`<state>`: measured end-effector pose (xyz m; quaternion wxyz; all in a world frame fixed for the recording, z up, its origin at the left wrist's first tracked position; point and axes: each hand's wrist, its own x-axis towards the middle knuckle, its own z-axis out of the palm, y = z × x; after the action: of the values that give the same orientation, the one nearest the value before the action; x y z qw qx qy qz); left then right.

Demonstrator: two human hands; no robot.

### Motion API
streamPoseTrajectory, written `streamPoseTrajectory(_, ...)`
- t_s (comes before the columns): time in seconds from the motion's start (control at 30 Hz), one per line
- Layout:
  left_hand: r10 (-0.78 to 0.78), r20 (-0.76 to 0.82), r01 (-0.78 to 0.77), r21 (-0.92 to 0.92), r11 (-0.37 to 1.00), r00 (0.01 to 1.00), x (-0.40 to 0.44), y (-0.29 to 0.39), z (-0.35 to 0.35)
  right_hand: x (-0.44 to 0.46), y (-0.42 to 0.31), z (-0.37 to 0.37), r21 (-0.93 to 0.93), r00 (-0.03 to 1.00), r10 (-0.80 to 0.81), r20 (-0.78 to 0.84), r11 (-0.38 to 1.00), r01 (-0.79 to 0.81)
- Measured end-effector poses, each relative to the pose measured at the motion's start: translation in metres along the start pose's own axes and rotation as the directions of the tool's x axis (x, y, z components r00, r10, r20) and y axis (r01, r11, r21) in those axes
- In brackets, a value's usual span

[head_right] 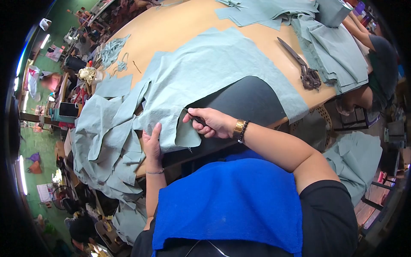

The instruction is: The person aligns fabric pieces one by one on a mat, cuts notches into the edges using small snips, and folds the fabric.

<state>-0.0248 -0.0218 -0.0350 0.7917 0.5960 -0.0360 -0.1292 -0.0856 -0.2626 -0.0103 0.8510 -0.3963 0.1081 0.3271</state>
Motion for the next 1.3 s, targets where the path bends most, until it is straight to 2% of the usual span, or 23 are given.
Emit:
streamPoseTrajectory(0.13, -0.014, 0.02, 0.014, 0.024, 1.0, 1.0, -0.001, 0.004, 0.003, 0.009, -0.001, 0.0, 0.013, 1.0, 0.012, -0.003, 1.0, -0.012)
streamPoseTrajectory(0.23, -0.01, 0.022, 0.01, 0.021, 1.0, 1.0, -0.001, 0.003, 0.0, 0.008, 0.004, -0.001, 0.001, 0.999, -0.039, -0.016, 0.999, 0.039)
streamPoseTrajectory(0.43, -0.005, 0.018, 0.004, 0.043, 0.999, 1.0, 0.0, 0.004, 0.002, 0.005, -0.003, 0.006, 0.007, 1.0, 0.023, -0.017, 1.0, -0.023)
streamPoseTrajectory(0.53, 0.009, 0.011, -0.009, 0.016, 1.0, 1.0, 0.0, 0.001, 0.002, 0.011, 0.001, 0.004, -0.017, 0.999, -0.023, -0.022, 1.0, 0.023)
streamPoseTrajectory(0.63, 0.01, -0.05, 0.002, 0.224, 0.975, 0.999, -0.008, 0.005, -0.002, -0.002, 0.003, 0.003, -0.165, 0.994, -0.103, -0.038, 0.982, 0.095)
streamPoseTrajectory(0.67, 0.009, -0.026, 0.0, 0.342, 0.94, 1.0, -0.018, 0.008, -0.002, -0.008, 0.003, 0.001, -0.225, 0.989, -0.137, -0.054, 0.967, 0.122)
streamPoseTrajectory(0.7, 0.005, -0.001, -0.005, 0.454, 0.891, 1.0, -0.034, 0.014, -0.004, -0.012, 0.002, -0.007, -0.398, 0.97, -0.229, -0.085, 0.9, 0.178)
streamPoseTrajectory(0.73, -0.002, 0.025, -0.013, 0.56, 0.828, 1.0, -0.05, 0.019, -0.006, -0.005, 0.012, -0.021, -0.758, 0.776, -0.63, 0.01, 0.501, 0.417)
streamPoseTrajectory(0.77, 0.043, 0.07, -0.077, 0.596, 0.799, 0.997, -0.066, 0.024, -0.007, -0.016, 0.002, -0.022, -0.918, 0.67, -0.741, 0.054, 0.227, 0.325)
streamPoseTrajectory(0.8, 0.087, 0.116, -0.141, 0.626, 0.767, 0.989, -0.08, 0.027, -0.01, -0.028, -0.011, -0.022, -0.985, 0.565, -0.813, 0.14, -0.056, 0.163)
streamPoseTrajectory(0.87, 0.051, -0.025, -0.035, 0.439, 0.898, 0.998, -0.093, 0.034, -0.03, -0.028, -0.021, -0.032, -0.993, 0.595, -0.798, 0.101, -0.12, 0.007)
streamPoseTrajectory(0.93, 0.341, -0.076, -0.207, 0.665, 0.717, 0.937, -0.08, 0.054, -0.047, -0.005, -0.024, -0.046, -0.974, 0.61, -0.784, 0.116, -0.21, -0.084)
streamPoseTrajectory(0.97, 0.547, 0.047, -0.385, 0.76, 0.523, 0.836, -0.066, 0.065, -0.048, 0.007, -0.029, -0.044, -0.978, 0.652, -0.752, 0.099, -0.194, -0.075)
streamPoseTrajectory(1.07, 0.558, 0.219, -0.492, 0.771, 0.404, 0.801, -0.029, 0.098, -0.008, 0.039, -0.042, -0.037, -0.972, 0.681, -0.697, 0.224, -0.209, 0.106)
streamPoseTrajectory(1.1, 0.53, 0.297, -0.536, 0.754, 0.38, 0.794, -0.014, 0.101, 0.011, 0.042, -0.044, -0.035, -0.976, 0.631, -0.745, 0.217, -0.154, 0.154)
streamPoseTrajectory(1.2, 0.36, 0.521, -0.629, 0.702, 0.335, 0.774, 0.029, 0.085, 0.066, 0.033, -0.05, -0.047, -0.909, 0.534, -0.845, -0.031, 0.246, 0.337)
streamPoseTrajectory(1.23, 0.309, 0.553, -0.633, 0.701, 0.329, 0.774, 0.039, 0.073, 0.082, 0.007, -0.058, -0.041, -0.709, 0.716, -0.629, -0.303, 0.651, 0.272)
streamPoseTrajectory(1.3, 0.234, 0.59, -0.635, 0.713, 0.298, 0.773, 0.054, 0.043, 0.106, -0.02, -0.051, -0.056, -0.428, 0.681, -0.606, -0.412, 0.788, 0.443)
